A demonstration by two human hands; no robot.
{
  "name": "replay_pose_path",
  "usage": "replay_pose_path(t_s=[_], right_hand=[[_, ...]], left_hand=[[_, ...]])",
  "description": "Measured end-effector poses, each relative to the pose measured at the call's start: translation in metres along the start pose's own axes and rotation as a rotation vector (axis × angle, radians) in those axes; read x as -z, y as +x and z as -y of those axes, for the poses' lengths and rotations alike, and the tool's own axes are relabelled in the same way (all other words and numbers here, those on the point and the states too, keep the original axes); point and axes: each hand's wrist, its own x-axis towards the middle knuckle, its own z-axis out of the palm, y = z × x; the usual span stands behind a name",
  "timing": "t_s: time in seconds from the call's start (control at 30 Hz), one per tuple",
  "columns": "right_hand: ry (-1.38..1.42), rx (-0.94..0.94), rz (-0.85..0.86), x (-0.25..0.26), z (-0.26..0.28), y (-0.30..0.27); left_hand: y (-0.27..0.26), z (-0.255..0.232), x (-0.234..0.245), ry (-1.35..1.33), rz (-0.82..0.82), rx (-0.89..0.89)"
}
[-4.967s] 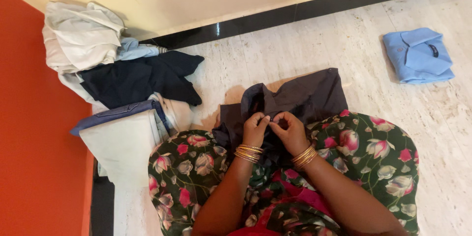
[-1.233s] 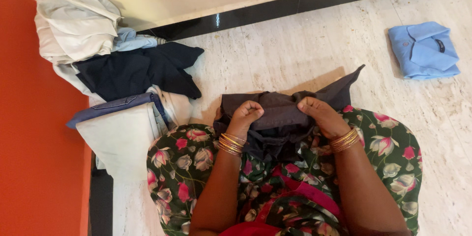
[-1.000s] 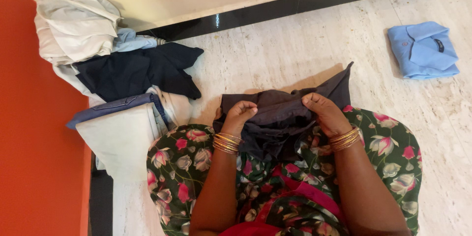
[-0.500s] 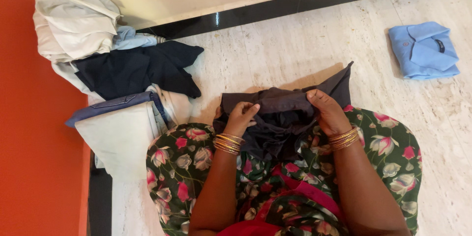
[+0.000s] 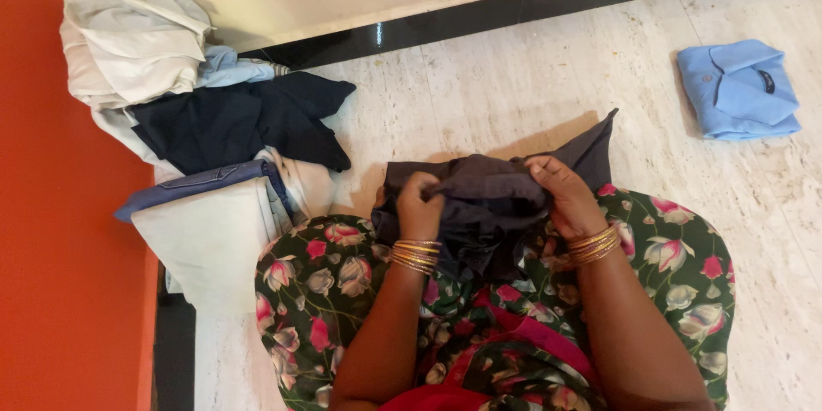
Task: The person sits on the floor and folds a dark shirt, smoothing it out and folding it into a compact rectangle. They then pick up a light-colored shirt and begin folding it in a similar manner.
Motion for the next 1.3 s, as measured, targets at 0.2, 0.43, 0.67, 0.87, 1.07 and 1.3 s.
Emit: replay_pose_path(t_s=[0.2, 0.43, 0.67, 0.87, 1.07, 1.3], right_hand=[[0.122, -0.020, -0.086, -0.006, 0.009, -0.003], [0.137, -0.051, -0.032, -0.012, 0.017, -0.010], [0.158, -0.043, 0.008, -0.007, 0.012, -0.008], [0.091, -0.006, 0.000, -0.004, 0.011, -0.008], [0.050, -0.088, 0.029, -0.002, 0.015, -0.009], [-0.168, 0.103, 0.149, -0.009, 0.014, -0.012]], left_hand=[[0.004, -0.011, 0.011, 0.168, -0.053, -0.150], [-0.016, -0.060, -0.004, 0.430, 0.008, -0.542], [-0.011, -0.063, 0.002, 0.337, 0.086, -0.292], [-0.007, -0.055, 0.008, 0.183, 0.229, -0.248], [-0.004, -0.047, 0.009, 0.010, 0.292, -0.042], [-0.001, -0.063, 0.015, 0.154, -0.014, -0.224]])
